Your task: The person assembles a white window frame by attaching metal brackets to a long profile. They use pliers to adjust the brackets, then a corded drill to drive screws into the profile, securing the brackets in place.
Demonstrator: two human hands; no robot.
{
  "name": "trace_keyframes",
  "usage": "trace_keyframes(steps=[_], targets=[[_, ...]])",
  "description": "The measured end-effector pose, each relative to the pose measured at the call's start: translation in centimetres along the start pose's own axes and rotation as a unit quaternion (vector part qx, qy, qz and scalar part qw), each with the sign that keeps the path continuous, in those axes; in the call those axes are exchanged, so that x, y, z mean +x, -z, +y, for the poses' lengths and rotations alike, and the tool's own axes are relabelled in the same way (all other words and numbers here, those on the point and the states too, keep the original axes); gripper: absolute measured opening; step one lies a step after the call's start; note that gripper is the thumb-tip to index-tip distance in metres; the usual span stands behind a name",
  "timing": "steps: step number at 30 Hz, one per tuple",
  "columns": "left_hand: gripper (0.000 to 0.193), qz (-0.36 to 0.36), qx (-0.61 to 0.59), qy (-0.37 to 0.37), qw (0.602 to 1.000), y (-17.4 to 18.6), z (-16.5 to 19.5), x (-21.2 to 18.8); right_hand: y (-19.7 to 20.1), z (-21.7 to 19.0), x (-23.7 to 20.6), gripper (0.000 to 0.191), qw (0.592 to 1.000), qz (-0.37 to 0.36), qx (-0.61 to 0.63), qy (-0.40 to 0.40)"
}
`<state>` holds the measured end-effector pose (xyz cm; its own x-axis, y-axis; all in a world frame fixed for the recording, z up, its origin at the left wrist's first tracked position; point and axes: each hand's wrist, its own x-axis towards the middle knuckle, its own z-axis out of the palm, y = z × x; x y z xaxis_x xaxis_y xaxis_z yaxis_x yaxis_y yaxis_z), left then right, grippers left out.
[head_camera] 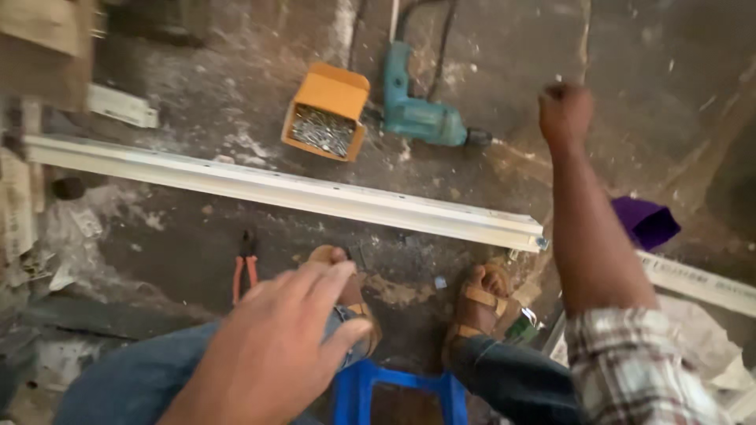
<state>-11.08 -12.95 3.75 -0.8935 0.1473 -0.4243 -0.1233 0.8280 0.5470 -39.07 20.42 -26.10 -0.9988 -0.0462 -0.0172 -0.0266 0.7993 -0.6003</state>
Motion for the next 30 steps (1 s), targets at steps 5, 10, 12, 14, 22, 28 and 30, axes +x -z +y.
trace_keyframes(steps=[5, 10, 12, 14, 22, 28, 30], targets=[[0.056, 0.009, 0.059, -0.006, 0.998, 0.5, 2.3, 0.1, 1.7, -3.9, -5.0, 0.028, 0.968, 0.026, 0.156, -0.193], [0.042, 0.025, 0.098, 0.020, 0.995, -0.3, 2.5, 0.7, 5.5, -9.0, -8.2, 0.028, 0.956, -0.136, 0.227, -0.131], [0.045, 0.040, 0.110, 0.024, 0.993, -0.5, 2.8, 1.0, 8.2, -11.2, -8.4, 0.028, 0.978, -0.178, 0.090, -0.067], [0.044, 0.017, 0.127, 0.055, 0.990, -0.8, 3.4, 1.3, 11.7, -13.1, -9.4, 0.025, 0.971, -0.228, -0.057, 0.035], [0.053, 0.016, 0.159, 0.039, 0.986, -2.7, 4.8, 1.1, 26.0, -18.0, -18.6, 0.026, 0.907, -0.273, -0.245, 0.208], [0.055, -0.018, 0.160, 0.056, 0.985, -3.0, 6.2, 0.1, 33.3, -19.1, -26.5, 0.030, 0.929, -0.255, -0.148, 0.223], [0.054, -0.037, 0.182, 0.062, 0.981, -3.1, 6.6, 0.1, 33.9, -18.4, -27.7, 0.030, 0.943, -0.246, -0.111, 0.194]])
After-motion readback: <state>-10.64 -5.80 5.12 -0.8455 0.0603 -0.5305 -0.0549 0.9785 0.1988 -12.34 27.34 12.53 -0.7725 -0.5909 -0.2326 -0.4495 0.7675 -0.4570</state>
